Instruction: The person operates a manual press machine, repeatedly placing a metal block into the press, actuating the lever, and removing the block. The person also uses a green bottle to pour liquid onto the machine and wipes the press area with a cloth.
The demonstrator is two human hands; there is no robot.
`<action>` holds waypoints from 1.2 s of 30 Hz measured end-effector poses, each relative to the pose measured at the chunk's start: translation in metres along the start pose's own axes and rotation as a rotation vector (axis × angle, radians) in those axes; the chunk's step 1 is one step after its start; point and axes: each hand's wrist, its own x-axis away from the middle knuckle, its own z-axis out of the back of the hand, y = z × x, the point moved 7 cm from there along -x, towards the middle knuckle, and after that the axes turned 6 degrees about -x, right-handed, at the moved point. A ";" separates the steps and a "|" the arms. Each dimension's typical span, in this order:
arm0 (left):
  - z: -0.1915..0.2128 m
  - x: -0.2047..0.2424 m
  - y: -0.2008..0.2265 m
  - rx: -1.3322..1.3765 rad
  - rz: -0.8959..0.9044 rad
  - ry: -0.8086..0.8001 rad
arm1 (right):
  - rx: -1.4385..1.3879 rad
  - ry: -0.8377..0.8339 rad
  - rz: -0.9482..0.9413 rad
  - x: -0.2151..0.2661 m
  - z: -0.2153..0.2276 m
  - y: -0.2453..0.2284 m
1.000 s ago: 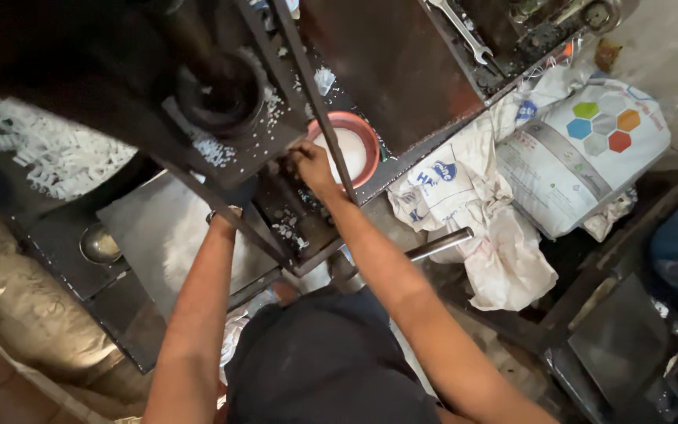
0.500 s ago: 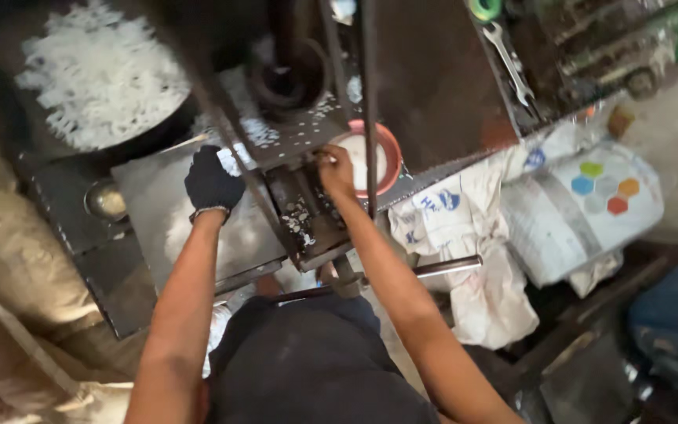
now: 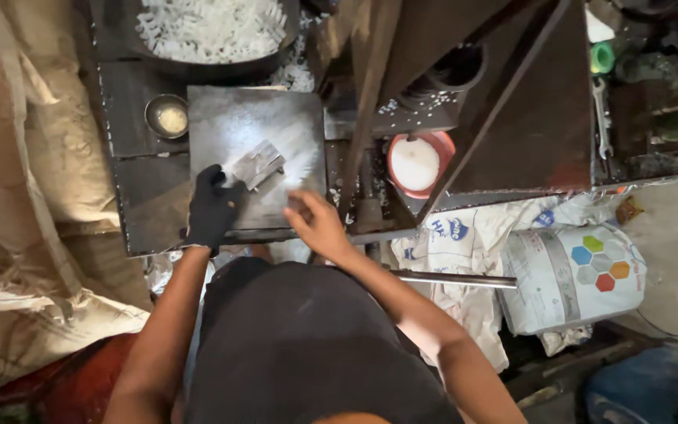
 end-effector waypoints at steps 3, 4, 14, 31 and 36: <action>0.013 0.003 -0.031 0.132 0.012 0.081 | 0.170 0.095 0.127 -0.034 -0.038 0.015; 0.012 0.006 -0.046 0.205 0.091 0.065 | 0.158 0.133 0.139 -0.041 -0.049 0.022; -0.021 0.036 -0.073 0.410 0.055 -0.303 | 0.245 0.217 0.051 -0.042 -0.066 0.062; -0.122 -0.007 0.089 0.106 -0.053 -0.199 | 0.186 0.426 0.105 0.040 0.123 0.002; -0.170 -0.059 0.111 0.043 -0.248 -0.264 | 0.430 0.525 0.007 0.037 0.149 0.035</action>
